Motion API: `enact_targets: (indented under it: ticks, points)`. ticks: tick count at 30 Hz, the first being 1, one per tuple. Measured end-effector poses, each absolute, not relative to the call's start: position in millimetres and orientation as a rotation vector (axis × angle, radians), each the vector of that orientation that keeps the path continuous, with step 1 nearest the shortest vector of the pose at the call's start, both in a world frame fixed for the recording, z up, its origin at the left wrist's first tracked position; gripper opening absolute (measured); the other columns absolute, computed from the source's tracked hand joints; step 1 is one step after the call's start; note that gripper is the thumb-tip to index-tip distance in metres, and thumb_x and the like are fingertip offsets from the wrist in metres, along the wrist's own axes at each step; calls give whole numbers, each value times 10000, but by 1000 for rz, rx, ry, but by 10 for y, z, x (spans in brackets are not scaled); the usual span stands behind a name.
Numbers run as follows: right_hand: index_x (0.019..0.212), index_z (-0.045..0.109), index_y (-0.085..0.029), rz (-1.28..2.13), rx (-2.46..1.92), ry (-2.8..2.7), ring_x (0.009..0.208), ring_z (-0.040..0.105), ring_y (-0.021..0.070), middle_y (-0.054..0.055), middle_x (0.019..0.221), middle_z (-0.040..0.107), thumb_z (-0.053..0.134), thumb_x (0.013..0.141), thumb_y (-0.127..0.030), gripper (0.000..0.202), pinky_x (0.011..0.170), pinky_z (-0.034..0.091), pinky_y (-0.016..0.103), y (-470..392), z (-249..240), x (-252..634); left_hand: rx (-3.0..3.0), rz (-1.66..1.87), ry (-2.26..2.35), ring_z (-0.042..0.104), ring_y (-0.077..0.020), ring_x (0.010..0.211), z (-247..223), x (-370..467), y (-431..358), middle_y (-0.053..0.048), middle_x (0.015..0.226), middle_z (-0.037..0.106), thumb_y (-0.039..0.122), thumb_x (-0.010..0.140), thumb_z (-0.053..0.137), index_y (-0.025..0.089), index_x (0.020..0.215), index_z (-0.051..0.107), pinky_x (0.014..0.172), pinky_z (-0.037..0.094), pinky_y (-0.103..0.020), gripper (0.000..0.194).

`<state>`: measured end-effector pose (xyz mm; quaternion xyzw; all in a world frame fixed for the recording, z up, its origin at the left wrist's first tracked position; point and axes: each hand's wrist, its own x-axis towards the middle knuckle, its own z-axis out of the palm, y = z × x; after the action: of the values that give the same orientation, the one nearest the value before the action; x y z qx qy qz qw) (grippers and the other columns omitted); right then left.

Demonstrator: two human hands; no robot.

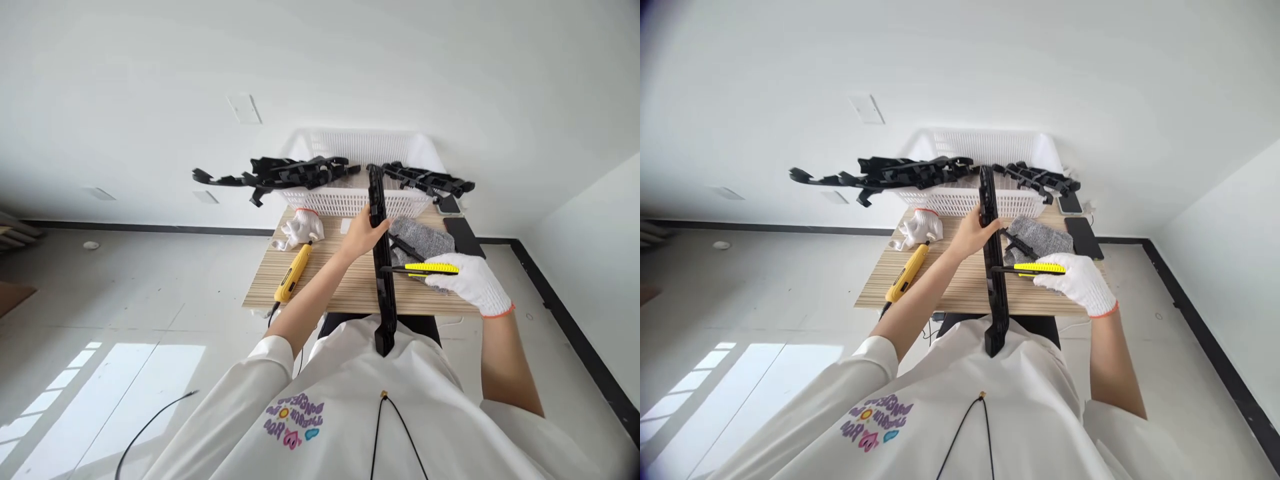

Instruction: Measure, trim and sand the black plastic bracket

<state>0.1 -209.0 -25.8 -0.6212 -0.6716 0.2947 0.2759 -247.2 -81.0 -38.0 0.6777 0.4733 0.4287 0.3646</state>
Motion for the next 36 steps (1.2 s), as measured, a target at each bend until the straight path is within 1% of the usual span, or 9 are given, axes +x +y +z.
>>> enact_targets:
  ticks: [4,8,10,16,21,27,30,34,36]
  points:
    - [1141,794,-260,816,-1682,-1832,682,724,217,50,1047,798,795,798,-571,463,604,605,364,-2041,-289,11,1700,1044,1153,622,-187,831,-510,-2479,-717,-26,899,662,394,898,714,195,955,563,737,468,-299,256]
    - [1116,805,-279,629,-1611,-1901,1060,749,287,45,1167,781,777,832,-551,394,964,606,417,-1960,-327,58,1725,1006,1018,594,-170,819,-564,-2453,-627,-21,890,638,483,893,709,187,945,558,707,449,-280,336]
    - [1103,810,-299,582,-1606,-1916,1141,726,292,29,1182,778,779,837,-536,358,1052,568,429,-1926,-341,86,1718,992,974,594,-170,839,-560,-2433,-590,-24,905,635,495,884,716,182,946,556,721,456,-279,357]
    - [1110,795,-297,791,-1581,-1887,1077,740,286,24,1136,787,798,817,-547,385,1016,592,436,-1855,-384,155,1721,949,936,585,-169,846,-522,-2445,-597,-20,889,612,427,846,769,177,943,564,751,482,-294,338]
    - [1108,791,-317,733,-1624,-1811,1101,727,291,24,1175,774,818,793,-565,402,1073,573,474,-1824,-417,155,1666,761,788,625,-192,848,-494,-2511,-643,-27,890,637,373,768,847,177,980,589,729,520,-315,388]
    - [1078,801,-320,868,-1663,-1755,972,750,288,25,1080,789,842,771,-540,380,933,635,469,-1833,-468,166,1656,628,650,670,-242,939,-506,-2561,-656,-44,920,684,445,671,934,179,969,603,841,567,-378,519]
    - [1087,798,-321,733,-1633,-1727,1053,737,295,26,1144,780,840,776,-541,383,997,617,473,-1851,-501,168,1559,621,690,695,-249,956,-495,-2601,-680,-58,980,700,463,731,891,178,1044,606,843,583,-397,511]
    - [1099,796,-325,914,-1682,-1711,846,750,274,34,1046,792,844,764,-546,404,753,660,453,-1893,-476,143,1459,598,754,718,-262,1007,-456,-2629,-701,-81,1063,706,444,868,767,176,1124,606,880,602,-439,404]
    - [1095,795,-330,891,-1687,-1712,862,750,276,32,1053,790,841,768,-546,395,747,657,447,-1910,-453,124,1456,628,786,719,-275,1042,-449,-2619,-694,-80,1051,705,443,922,710,178,1133,609,929,597,-475,353]
